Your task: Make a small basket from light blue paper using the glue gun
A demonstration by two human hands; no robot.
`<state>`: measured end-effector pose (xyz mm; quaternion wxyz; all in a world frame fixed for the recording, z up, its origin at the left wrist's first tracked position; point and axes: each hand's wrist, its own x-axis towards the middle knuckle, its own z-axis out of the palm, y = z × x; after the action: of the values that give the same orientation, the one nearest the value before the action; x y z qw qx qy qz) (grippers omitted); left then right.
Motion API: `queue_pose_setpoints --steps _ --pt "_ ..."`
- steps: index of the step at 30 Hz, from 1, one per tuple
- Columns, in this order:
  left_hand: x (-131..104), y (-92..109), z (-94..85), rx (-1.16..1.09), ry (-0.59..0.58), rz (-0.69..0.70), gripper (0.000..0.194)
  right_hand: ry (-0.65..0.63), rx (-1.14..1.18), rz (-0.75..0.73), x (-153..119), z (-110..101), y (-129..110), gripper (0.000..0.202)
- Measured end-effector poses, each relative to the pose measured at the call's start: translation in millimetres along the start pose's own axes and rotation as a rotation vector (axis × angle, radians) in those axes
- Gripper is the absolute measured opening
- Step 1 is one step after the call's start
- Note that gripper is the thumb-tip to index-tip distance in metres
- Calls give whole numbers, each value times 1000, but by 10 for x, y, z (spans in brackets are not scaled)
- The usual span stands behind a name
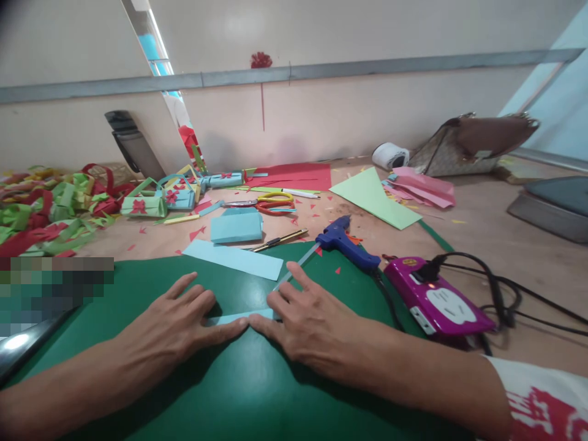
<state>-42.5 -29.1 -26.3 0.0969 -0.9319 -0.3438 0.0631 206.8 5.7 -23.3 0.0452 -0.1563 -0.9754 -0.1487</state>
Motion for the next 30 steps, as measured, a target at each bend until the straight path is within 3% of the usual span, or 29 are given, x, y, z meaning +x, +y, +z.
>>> queue_pose_setpoints --steps 8,15,23,27,30 --pt "-4 16 -38 18 -14 35 54 -27 -4 -120 -66 -69 29 26" --pt "-48 -18 82 2 101 39 54 -51 -74 -84 -327 -100 94 23" --pt "-48 -30 49 13 65 38 54 -85 -98 5 -583 -92 89 30" --pt "20 -7 -5 17 20 47 52 -9 -153 146 -484 -146 -1 33" --pt "85 29 -87 50 -46 30 53 3 -45 117 -305 -119 -74 39"
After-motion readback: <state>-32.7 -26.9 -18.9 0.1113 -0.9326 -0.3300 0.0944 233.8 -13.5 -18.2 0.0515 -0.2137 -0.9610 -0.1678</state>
